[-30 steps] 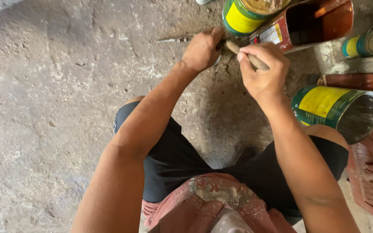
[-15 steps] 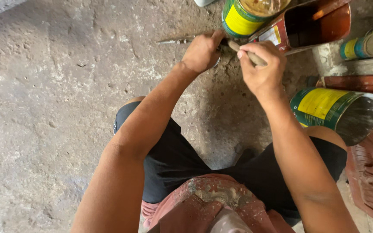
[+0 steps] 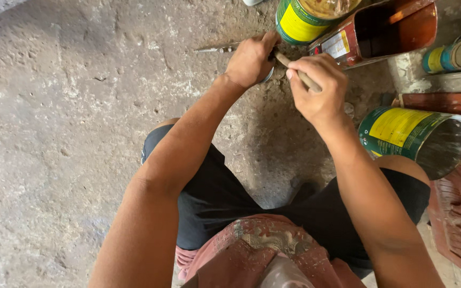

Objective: The person sits on the floor, pours liquid from a can into a metal cup, and scrubs the nozzle and parts of a spray gun using a small stick. They then reassemble the spray gun, attach the cup, and test-spray mist onto the floor.

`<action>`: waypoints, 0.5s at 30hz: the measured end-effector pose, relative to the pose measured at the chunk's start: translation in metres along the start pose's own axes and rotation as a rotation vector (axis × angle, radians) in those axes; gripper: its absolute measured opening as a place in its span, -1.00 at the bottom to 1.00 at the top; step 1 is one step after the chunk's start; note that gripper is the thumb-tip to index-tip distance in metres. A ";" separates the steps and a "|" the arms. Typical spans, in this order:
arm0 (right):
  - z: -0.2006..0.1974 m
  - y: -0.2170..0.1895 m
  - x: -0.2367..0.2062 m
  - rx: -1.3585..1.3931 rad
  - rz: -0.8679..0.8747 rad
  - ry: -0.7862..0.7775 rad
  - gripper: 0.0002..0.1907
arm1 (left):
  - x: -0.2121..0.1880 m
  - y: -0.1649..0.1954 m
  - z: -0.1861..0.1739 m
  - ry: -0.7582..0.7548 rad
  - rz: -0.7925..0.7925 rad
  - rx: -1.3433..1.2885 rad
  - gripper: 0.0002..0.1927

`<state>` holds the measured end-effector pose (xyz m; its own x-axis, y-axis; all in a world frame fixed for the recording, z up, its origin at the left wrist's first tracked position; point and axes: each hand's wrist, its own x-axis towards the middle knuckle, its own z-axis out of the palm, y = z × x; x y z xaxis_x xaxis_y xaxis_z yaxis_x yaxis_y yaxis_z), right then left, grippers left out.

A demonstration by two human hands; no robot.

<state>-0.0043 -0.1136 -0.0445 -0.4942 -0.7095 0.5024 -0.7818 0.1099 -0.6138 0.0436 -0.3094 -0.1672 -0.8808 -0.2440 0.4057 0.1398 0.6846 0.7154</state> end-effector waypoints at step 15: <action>-0.015 0.000 0.008 -0.058 0.032 -0.042 -0.88 | -0.002 0.006 0.002 -0.034 0.260 0.400 -0.74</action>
<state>-0.0138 -0.1091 -0.0308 -0.5041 -0.7336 0.4559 -0.7870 0.1726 -0.5924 0.0452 -0.3034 -0.1652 -0.8549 -0.0113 0.5187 0.1789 0.9321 0.3150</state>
